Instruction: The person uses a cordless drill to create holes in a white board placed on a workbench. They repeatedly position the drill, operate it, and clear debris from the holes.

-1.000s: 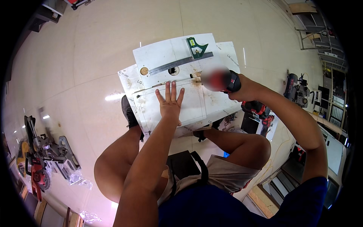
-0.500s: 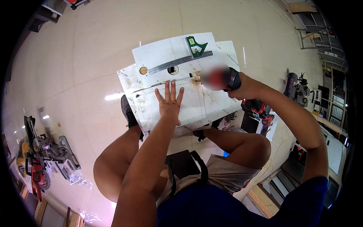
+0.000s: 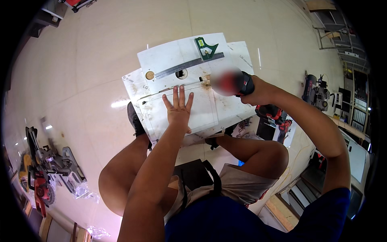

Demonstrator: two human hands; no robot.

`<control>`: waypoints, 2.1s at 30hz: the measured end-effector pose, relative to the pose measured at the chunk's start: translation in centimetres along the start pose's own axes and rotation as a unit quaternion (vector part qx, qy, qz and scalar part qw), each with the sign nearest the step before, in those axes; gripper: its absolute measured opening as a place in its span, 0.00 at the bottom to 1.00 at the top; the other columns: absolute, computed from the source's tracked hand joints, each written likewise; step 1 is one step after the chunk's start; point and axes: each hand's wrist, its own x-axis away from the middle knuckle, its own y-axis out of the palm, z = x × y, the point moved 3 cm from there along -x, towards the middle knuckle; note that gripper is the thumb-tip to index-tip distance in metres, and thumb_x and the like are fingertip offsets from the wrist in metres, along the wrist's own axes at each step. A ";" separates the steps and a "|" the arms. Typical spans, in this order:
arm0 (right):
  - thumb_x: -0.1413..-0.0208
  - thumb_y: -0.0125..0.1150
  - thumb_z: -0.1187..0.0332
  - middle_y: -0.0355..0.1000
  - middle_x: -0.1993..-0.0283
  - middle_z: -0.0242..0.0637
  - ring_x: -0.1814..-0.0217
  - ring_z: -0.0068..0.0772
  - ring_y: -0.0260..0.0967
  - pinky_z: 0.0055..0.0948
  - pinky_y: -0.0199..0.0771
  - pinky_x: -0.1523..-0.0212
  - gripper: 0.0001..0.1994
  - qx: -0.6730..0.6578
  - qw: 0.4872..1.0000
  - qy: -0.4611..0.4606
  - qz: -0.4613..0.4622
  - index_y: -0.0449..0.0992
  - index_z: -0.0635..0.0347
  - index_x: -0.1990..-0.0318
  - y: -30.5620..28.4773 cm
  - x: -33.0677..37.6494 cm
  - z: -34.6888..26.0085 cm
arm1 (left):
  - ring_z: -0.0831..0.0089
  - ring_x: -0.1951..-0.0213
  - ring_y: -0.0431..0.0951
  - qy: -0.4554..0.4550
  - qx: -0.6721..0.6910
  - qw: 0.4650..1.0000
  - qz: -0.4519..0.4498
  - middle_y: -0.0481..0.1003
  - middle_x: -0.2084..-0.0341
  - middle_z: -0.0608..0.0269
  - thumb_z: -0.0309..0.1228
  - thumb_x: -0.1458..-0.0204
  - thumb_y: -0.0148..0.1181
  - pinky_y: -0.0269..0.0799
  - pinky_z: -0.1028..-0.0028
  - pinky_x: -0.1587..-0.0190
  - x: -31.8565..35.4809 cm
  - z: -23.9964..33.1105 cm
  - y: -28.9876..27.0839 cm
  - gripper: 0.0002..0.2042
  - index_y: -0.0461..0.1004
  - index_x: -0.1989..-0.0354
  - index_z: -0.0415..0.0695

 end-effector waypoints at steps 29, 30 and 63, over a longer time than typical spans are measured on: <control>0.54 0.66 0.72 0.73 0.71 0.34 0.77 0.24 0.67 0.30 0.71 0.75 0.19 0.014 1.000 0.008 0.007 0.72 0.63 0.52 0.1 0.0 -0.2 | 0.35 0.22 0.23 0.004 -0.002 1.000 0.013 0.23 0.21 0.39 0.66 0.72 0.78 0.31 0.20 0.33 -0.1 -0.1 0.4 0.79 0.23 0.20 0.51; 0.54 0.65 0.72 0.72 0.73 0.35 0.79 0.24 0.66 0.31 0.69 0.77 0.18 0.019 1.000 0.004 0.016 0.72 0.63 0.53 0.1 0.1 -0.1 | 0.35 0.22 0.23 0.004 -0.003 1.000 0.012 0.23 0.21 0.39 0.66 0.72 0.79 0.31 0.20 0.33 -0.1 -0.1 0.4 0.79 0.23 0.20 0.51; 0.54 0.64 0.72 0.72 0.71 0.35 0.77 0.25 0.69 0.31 0.72 0.75 0.20 -0.002 1.000 -0.011 -0.011 0.72 0.63 0.51 0.1 0.0 -0.4 | 0.32 0.23 0.24 0.017 0.013 0.999 0.030 0.26 0.22 0.33 0.65 0.75 0.81 0.33 0.19 0.34 0.1 -0.1 0.4 0.80 0.27 0.20 0.46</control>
